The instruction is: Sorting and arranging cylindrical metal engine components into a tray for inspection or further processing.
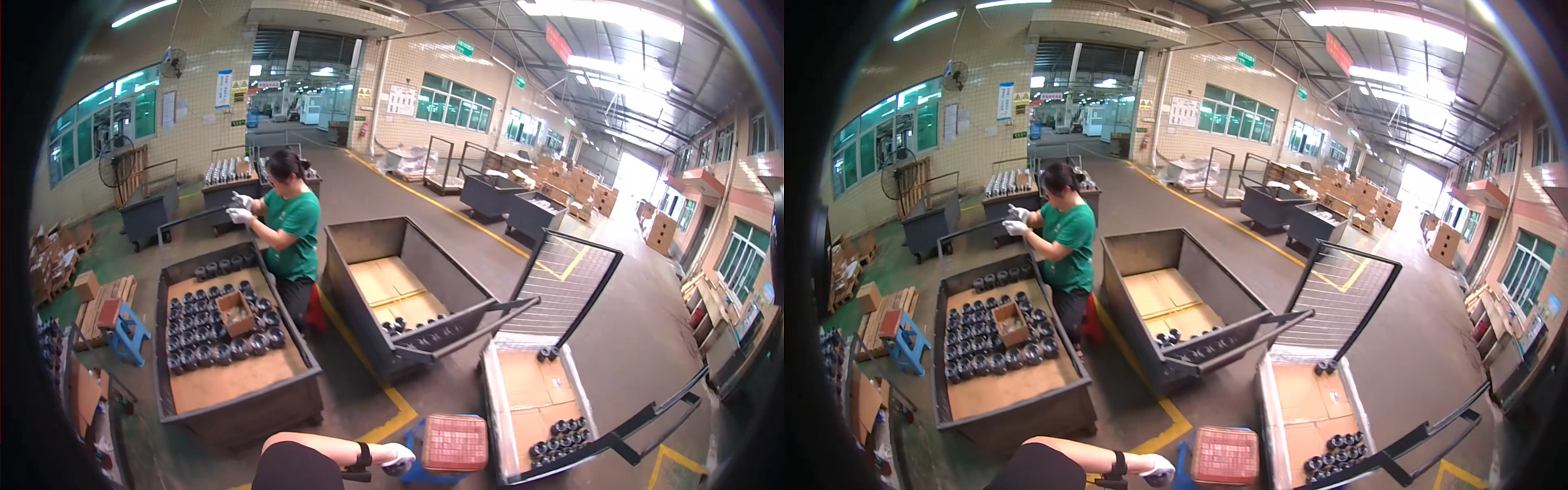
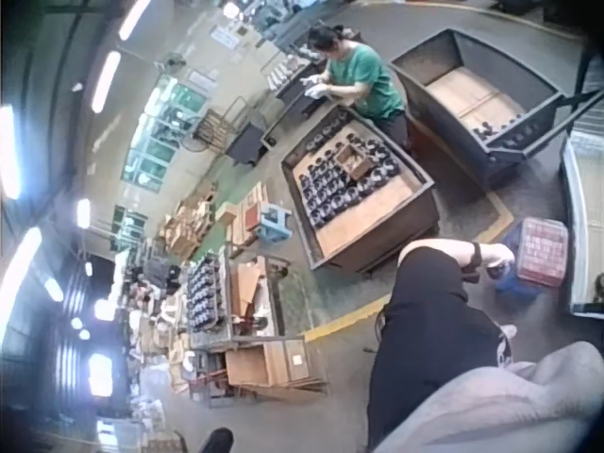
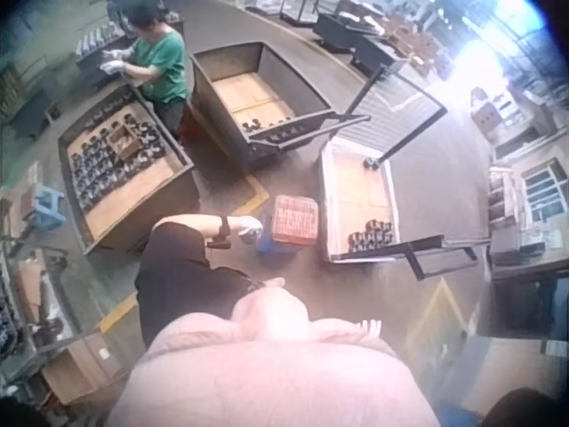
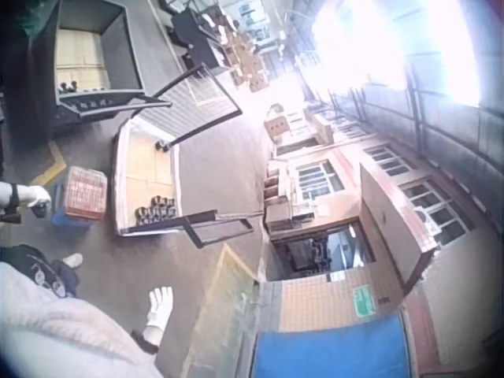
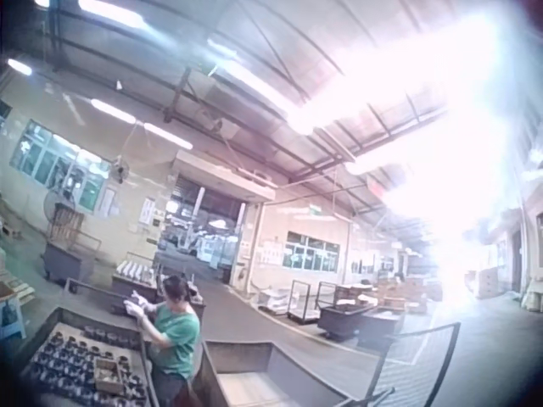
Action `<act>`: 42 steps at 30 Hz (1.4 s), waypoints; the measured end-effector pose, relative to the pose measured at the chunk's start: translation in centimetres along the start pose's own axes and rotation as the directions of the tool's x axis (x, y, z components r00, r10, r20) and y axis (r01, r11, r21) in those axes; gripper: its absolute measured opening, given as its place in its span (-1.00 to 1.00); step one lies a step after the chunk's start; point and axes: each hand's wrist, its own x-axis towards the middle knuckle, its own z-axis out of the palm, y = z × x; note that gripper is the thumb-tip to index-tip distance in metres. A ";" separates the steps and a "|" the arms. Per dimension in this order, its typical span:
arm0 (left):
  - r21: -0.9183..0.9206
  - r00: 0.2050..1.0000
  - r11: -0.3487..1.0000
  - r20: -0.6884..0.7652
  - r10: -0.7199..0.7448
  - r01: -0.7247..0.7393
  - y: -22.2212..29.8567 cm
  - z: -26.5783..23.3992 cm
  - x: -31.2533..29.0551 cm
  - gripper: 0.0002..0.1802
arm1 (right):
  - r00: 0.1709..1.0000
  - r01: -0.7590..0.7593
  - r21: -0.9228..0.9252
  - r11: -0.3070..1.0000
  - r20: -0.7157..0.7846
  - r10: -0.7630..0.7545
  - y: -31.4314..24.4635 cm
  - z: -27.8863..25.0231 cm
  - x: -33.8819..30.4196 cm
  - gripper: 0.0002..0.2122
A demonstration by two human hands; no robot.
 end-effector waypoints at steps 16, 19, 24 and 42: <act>-0.583 0.720 0.577 0.018 -0.694 0.571 13.2 -0.3 1.7 -0.69 | 0.995 -0.049 0.289 0.956 -0.071 0.073 -7.9 4.8 36.2 -0.53; -0.644 0.720 0.533 0.040 -0.692 0.548 13.0 -0.4 3.9 -0.71 | 0.986 -0.040 0.271 0.962 -0.147 0.082 -10.8 6.1 35.4 -0.59; -0.291 0.778 0.780 -0.152 -0.609 0.554 8.9 0.6 9.3 -0.70 | 0.994 0.055 0.018 0.998 -0.099 -0.053 -11.3 5.9 35.2 -0.76; 0.163 0.996 0.982 -0.001 -0.091 0.090 32.3 0.0 35.0 -0.74 | 0.869 -0.030 -0.039 0.999 -0.496 0.007 -10.0 6.0 35.8 -0.62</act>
